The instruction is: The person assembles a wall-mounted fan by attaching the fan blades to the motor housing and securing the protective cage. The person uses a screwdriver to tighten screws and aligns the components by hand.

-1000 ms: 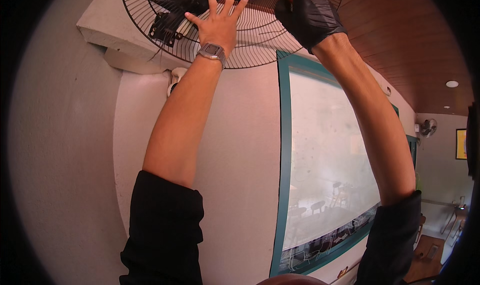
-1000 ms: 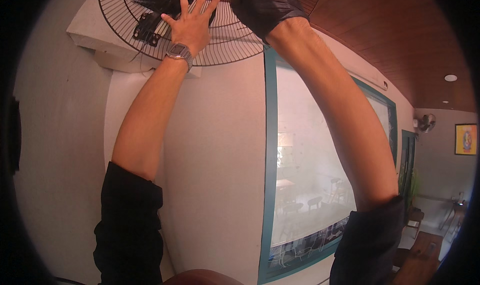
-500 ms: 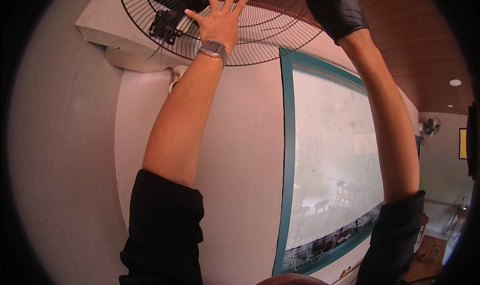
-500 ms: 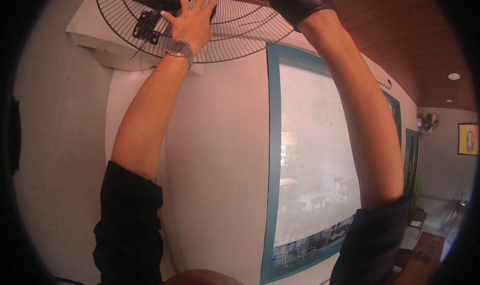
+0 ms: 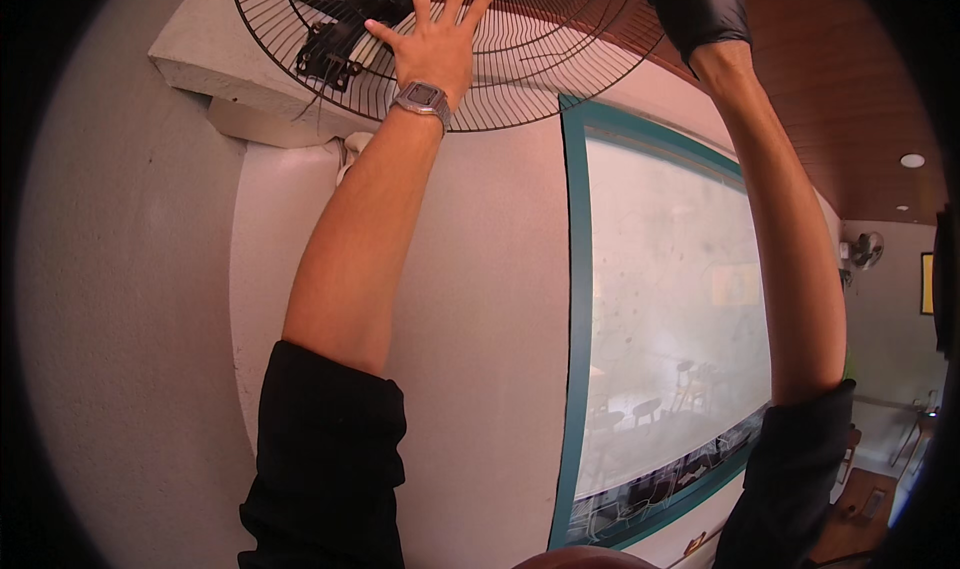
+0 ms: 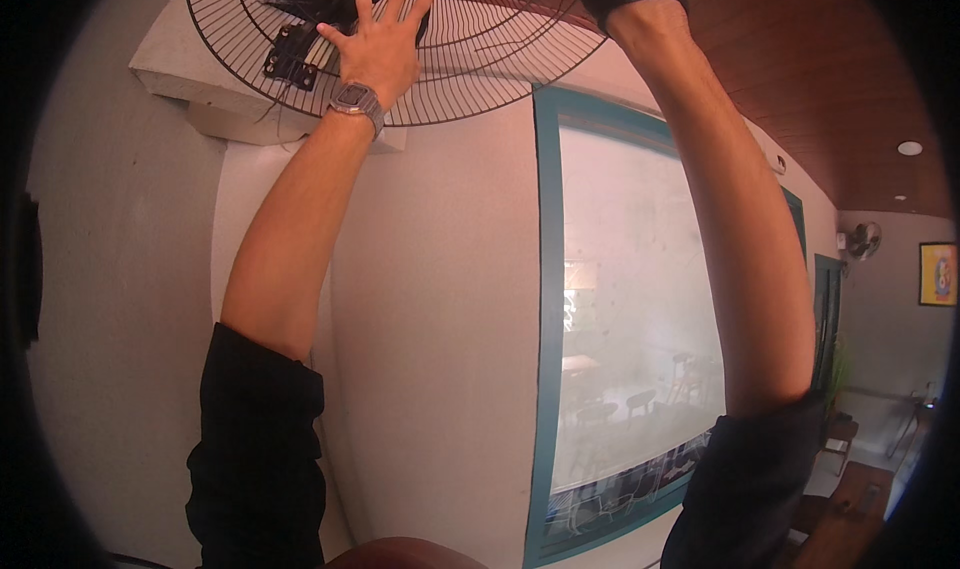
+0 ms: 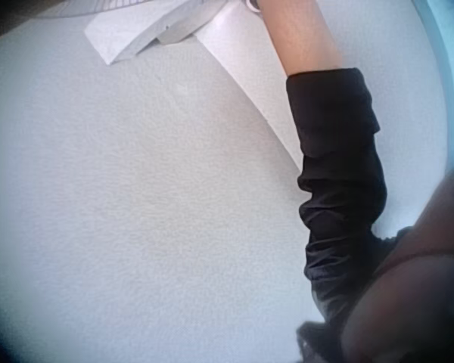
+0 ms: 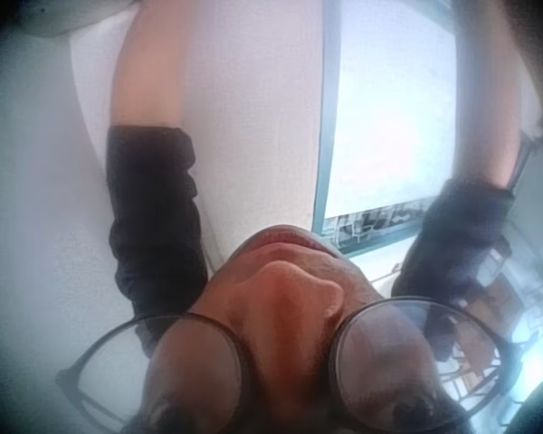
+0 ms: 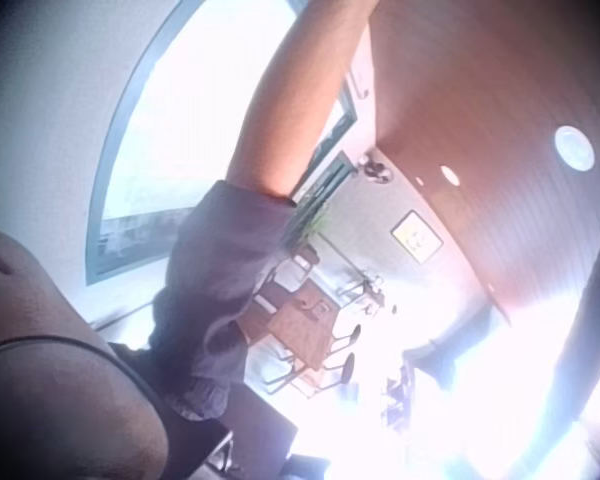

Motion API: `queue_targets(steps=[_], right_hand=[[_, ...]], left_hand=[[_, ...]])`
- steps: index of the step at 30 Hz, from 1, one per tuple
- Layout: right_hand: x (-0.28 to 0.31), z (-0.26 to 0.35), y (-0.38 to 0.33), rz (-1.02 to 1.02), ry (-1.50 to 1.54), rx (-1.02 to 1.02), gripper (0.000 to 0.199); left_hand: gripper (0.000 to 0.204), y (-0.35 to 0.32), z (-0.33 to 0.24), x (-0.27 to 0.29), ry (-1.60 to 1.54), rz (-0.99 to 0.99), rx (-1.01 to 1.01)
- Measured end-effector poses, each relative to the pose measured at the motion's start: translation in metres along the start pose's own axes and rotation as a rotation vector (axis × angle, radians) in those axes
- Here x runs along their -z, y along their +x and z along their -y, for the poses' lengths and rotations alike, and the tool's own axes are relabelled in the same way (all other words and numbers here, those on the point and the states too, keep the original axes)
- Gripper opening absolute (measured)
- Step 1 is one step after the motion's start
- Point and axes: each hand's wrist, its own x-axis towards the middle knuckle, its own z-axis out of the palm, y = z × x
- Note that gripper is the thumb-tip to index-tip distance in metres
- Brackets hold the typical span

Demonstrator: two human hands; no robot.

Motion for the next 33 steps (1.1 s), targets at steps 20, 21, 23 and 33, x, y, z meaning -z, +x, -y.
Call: queue_targets(steps=[20,21,23,33], right_hand=[[0.0,0.011,0.004,-0.011,-0.162,0.311,0.021],[0.0,0.011,0.004,0.003,-0.167,0.302,0.021],[0.0,0.014,0.003,0.024,-0.169,0.286,0.021],[0.003,0.02,0.002,0.017,-0.212,0.342,0.022]], left_hand=[[0.066,0.0,0.002,0.006,-0.005,0.044,0.001],[0.066,0.0,0.002,0.007,-0.008,0.05,0.0],[0.067,-0.001,0.004,0.009,-0.005,0.057,0.004],[0.071,-0.002,0.003,0.013,-0.004,0.072,0.006]])
